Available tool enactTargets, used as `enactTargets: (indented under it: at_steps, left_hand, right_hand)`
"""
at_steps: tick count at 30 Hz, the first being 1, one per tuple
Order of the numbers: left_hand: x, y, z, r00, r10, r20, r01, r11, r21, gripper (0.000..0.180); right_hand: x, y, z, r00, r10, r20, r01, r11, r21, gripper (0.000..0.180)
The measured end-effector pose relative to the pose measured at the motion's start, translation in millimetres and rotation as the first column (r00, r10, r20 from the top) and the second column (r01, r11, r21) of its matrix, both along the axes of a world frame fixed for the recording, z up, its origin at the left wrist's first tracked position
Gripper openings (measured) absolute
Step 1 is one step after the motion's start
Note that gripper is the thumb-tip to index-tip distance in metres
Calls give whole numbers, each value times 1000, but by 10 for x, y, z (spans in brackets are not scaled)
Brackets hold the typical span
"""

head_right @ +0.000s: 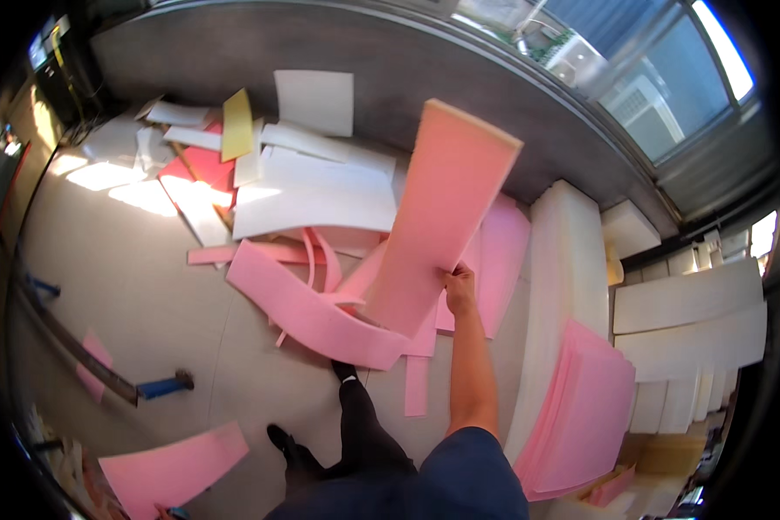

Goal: The person gathers pink foam sheets from the floor, places them on a cutting table, and uses a straightedge and marker to measure and mark cut lines. The person then uses a manual guillotine-style cutter to slice the foam into smaller rectangular pieces, repeating the process for multiple sheets.

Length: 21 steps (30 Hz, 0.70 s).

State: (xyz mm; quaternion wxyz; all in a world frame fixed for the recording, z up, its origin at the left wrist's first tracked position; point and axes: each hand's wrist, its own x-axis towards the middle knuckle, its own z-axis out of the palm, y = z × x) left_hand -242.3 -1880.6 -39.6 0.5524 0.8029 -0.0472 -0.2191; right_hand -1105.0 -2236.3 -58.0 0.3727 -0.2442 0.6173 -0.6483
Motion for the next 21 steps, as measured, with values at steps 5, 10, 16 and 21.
enactTargets:
  at_steps: [5, 10, 16, 21]
  left_hand:
    - [-124, -58, 753, 985, 136, -106, -153, 972, -176, 13]
    - [-382, 186, 1315, 982, 186, 37, -170, 949, -265, 12]
    - [-73, 901, 1775, 983, 181, 21, -155, 893, -422, 13]
    - [690, 1352, 2124, 972, 214, -99, -235, 913, -335, 16]
  right_hand:
    - [-66, 101, -561, 960, 272, 70, -277, 957, 86, 29]
    - [274, 172, -470, 744, 165, -648, 262, 820, 509, 53]
    - [4363, 575, -811, 223, 919, -325, -782, 368, 503, 80]
    - [7851, 2125, 1220, -420, 702, -574, -881, -468, 73, 79]
